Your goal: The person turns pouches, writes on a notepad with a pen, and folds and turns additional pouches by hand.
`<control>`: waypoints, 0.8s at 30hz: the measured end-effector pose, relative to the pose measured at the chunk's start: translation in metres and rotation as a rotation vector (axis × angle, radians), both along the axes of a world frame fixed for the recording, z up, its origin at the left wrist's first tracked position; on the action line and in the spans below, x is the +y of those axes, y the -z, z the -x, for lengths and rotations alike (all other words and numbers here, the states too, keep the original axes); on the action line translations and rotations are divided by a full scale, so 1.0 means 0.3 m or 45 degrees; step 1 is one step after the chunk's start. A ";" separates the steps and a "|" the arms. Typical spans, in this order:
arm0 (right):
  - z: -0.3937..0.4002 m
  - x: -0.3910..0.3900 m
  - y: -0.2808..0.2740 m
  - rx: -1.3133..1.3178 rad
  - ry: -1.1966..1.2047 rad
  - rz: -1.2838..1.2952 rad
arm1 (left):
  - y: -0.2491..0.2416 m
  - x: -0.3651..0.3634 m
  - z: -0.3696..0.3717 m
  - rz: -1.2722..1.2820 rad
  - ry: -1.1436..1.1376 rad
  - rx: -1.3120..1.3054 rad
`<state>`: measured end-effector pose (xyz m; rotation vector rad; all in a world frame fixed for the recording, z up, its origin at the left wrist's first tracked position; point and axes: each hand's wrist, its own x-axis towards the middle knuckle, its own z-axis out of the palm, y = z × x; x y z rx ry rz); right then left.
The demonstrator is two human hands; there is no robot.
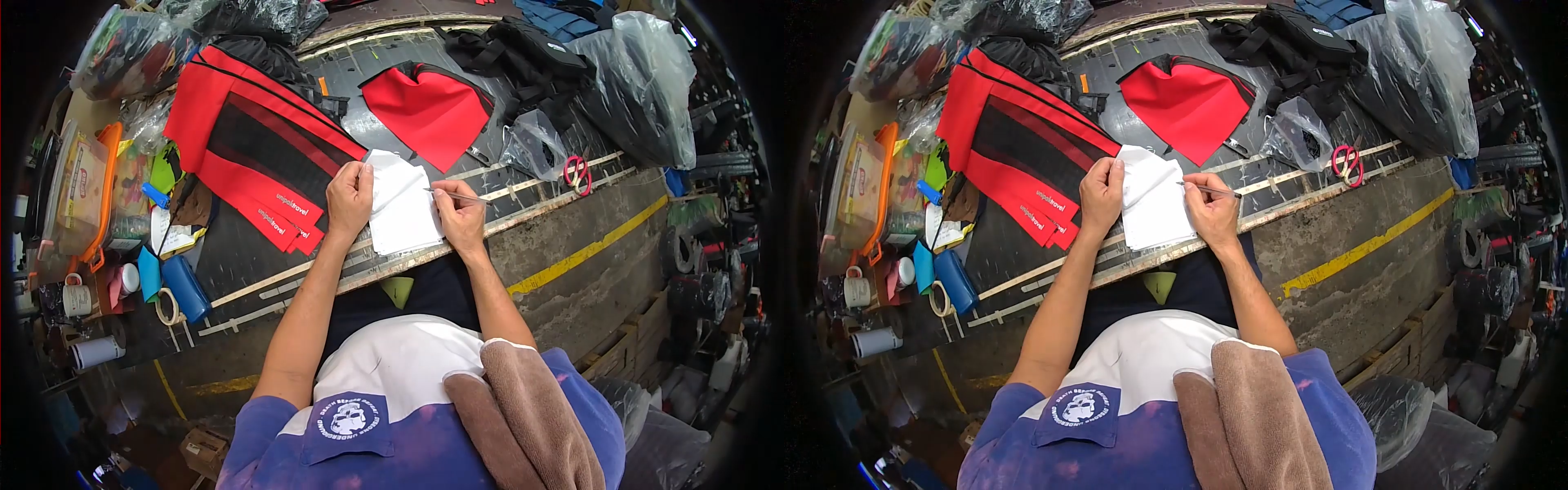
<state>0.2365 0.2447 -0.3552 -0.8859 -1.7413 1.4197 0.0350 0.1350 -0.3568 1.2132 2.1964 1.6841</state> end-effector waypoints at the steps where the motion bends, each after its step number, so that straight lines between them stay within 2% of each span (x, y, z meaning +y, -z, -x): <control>1: 0.003 0.000 -0.001 0.029 0.003 -0.022 | -0.001 0.001 -0.001 -0.003 0.001 -0.006; 6: 0.007 0.001 0.005 0.181 0.018 0.009 | -0.003 0.004 -0.001 -0.040 -0.007 -0.004; 9: 0.006 0.000 -0.012 0.235 0.027 0.141 | -0.006 0.000 -0.001 -0.043 -0.016 -0.001; 24: -0.003 0.010 0.011 0.220 0.011 0.035 | -0.025 -0.006 -0.011 -0.056 0.019 -0.049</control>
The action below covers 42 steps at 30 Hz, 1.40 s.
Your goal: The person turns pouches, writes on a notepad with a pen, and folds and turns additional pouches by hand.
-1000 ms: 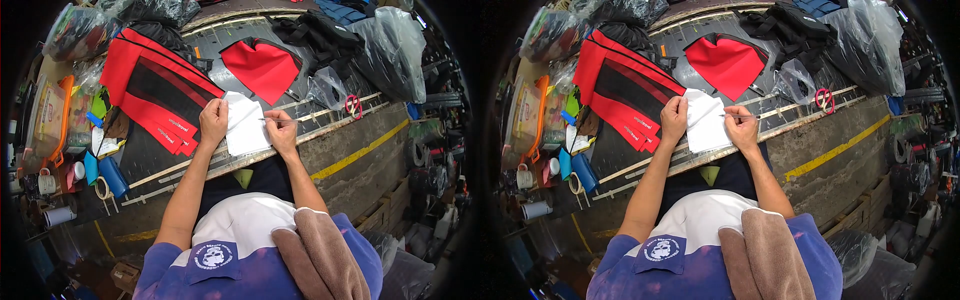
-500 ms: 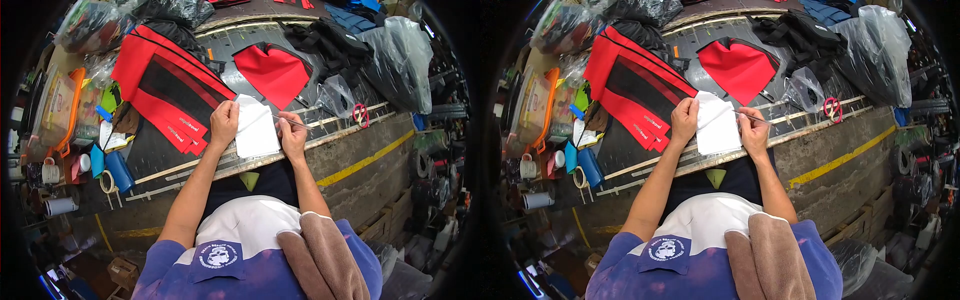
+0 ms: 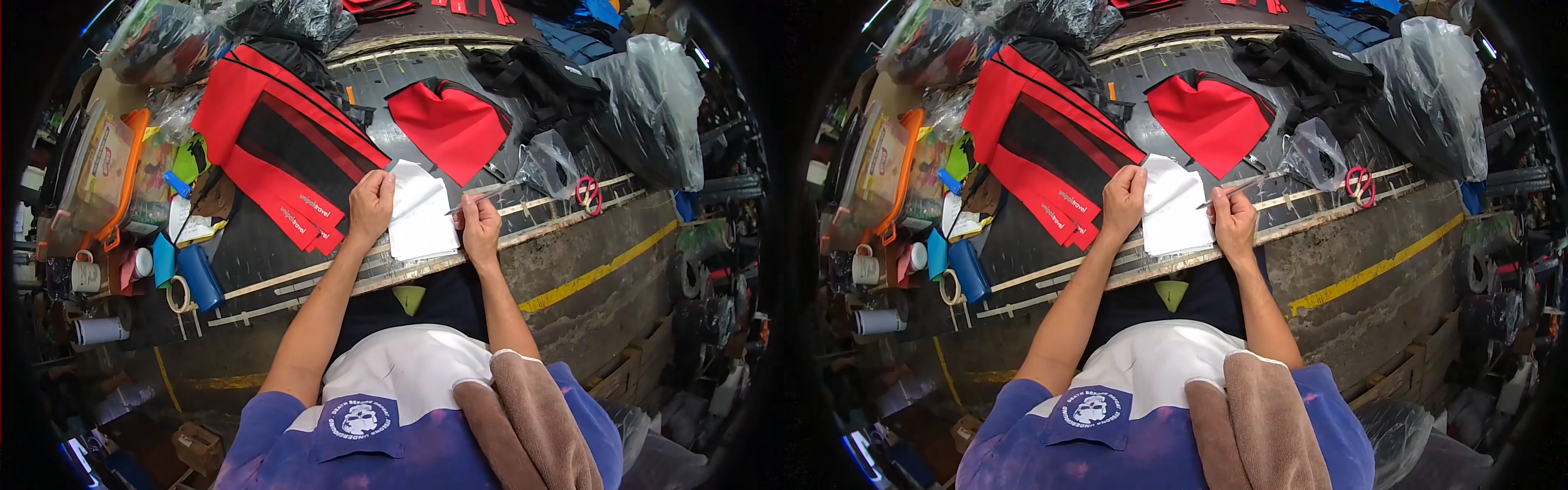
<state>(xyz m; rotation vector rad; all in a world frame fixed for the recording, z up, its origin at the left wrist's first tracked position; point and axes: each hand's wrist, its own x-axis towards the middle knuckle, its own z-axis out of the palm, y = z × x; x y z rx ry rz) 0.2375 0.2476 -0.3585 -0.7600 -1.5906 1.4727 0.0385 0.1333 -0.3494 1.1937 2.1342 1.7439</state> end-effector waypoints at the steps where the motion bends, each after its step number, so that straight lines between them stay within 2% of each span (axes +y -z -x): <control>1: -0.001 -0.005 -0.002 -0.010 0.010 0.011 | 0.000 -0.002 -0.002 0.002 0.003 0.002; 29: -0.006 -0.004 0.001 -0.180 -0.023 -0.075 | 0.020 -0.007 0.004 -0.052 0.002 0.072; 42: 0.021 -0.017 0.005 -0.050 0.035 -0.098 | -0.002 -0.010 -0.006 -0.028 0.011 0.038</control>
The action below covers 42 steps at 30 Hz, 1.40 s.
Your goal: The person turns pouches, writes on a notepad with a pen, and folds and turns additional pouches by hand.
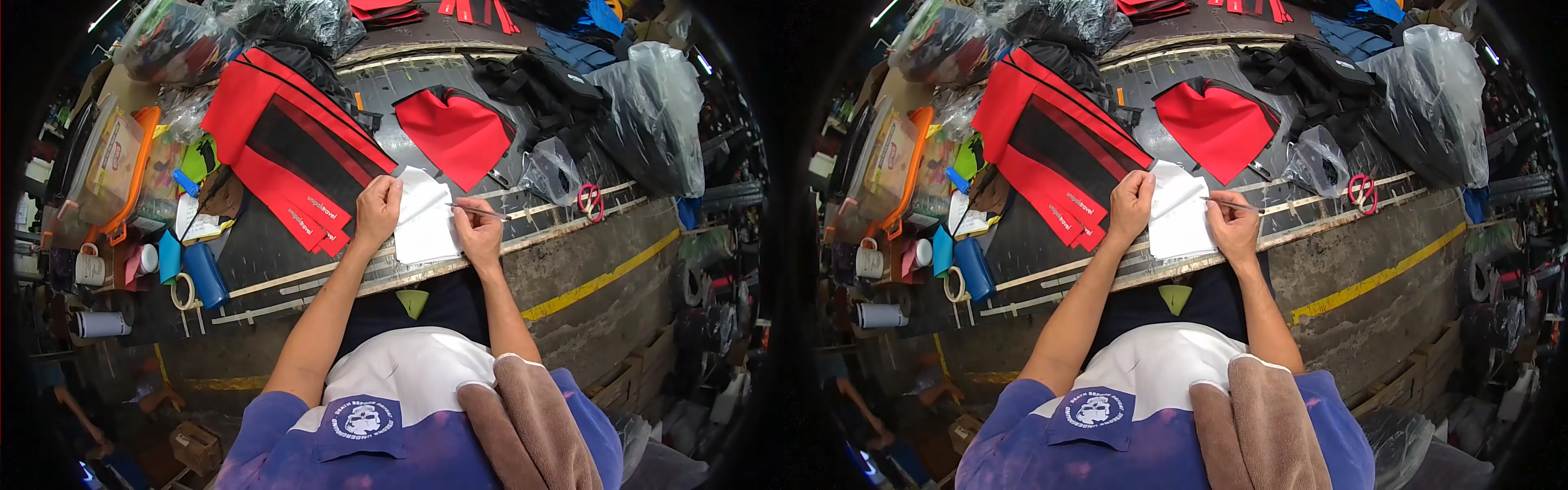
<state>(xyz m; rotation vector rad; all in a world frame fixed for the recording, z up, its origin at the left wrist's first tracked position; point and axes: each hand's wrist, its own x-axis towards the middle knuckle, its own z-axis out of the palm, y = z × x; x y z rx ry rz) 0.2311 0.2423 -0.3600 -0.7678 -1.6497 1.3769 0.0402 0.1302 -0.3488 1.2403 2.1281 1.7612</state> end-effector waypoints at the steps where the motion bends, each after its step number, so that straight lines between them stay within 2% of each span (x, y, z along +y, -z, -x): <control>1: -0.007 -0.001 0.001 -0.014 -0.013 0.004 | 0.001 0.001 -0.001 -0.006 -0.001 -0.001; 8: -0.024 0.004 0.006 -0.163 -0.113 0.014 | 0.008 0.003 0.001 -0.008 0.006 0.002; 11: -0.027 0.001 0.003 -0.279 -0.164 -0.106 | 0.006 0.002 0.003 -0.005 0.001 0.003; 15: -0.021 -0.010 0.003 -0.215 -0.060 -0.147 | 0.002 0.001 0.000 0.000 0.000 0.002; 19: -0.019 -0.015 -0.014 -0.278 -0.098 -0.233 | 0.005 0.001 -0.002 -0.005 0.005 -0.003; 28: -0.017 -0.021 -0.016 -0.213 -0.046 -0.168 | 0.006 0.000 0.001 0.019 0.006 -0.008; 42: -0.025 -0.014 -0.039 -0.345 -0.079 -0.233 | 0.003 0.000 0.002 0.002 0.012 -0.007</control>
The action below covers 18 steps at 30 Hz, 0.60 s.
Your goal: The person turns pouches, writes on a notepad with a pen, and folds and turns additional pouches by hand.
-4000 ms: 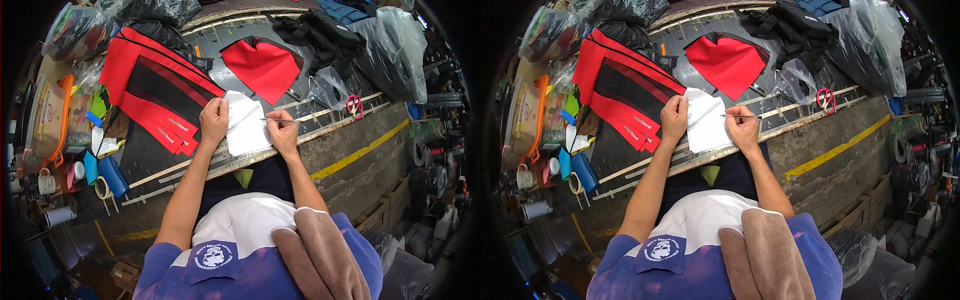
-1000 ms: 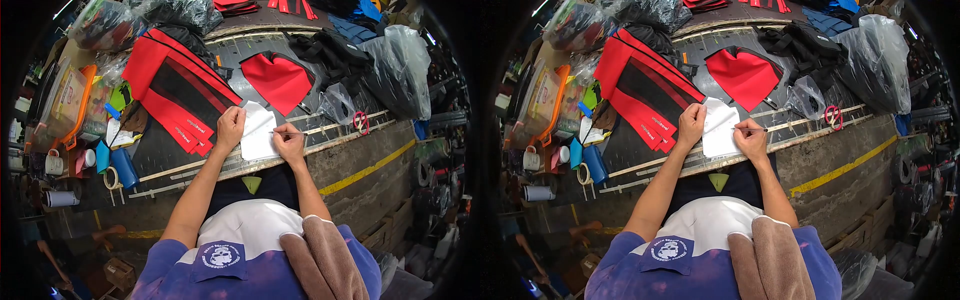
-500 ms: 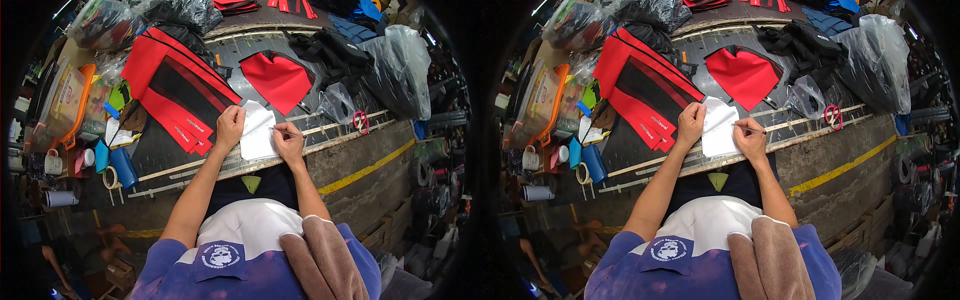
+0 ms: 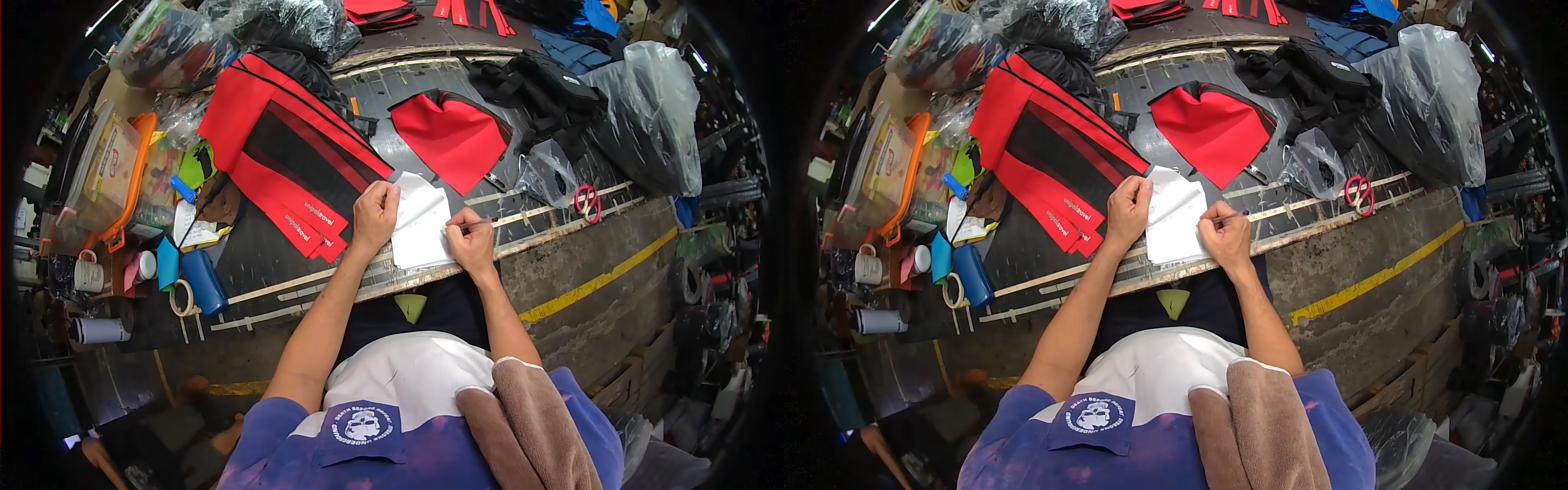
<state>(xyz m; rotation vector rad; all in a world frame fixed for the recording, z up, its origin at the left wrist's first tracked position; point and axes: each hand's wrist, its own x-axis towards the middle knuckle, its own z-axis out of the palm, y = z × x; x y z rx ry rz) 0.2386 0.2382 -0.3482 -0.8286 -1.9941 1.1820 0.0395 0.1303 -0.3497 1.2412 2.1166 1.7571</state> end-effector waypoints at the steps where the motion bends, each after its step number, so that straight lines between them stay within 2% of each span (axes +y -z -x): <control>1: -0.002 0.000 0.000 -0.008 0.016 -0.015 | 0.000 -0.001 -0.001 0.003 -0.001 -0.002; 18: 0.001 0.006 0.006 0.062 0.071 0.043 | 0.001 0.004 0.000 0.035 0.006 -0.019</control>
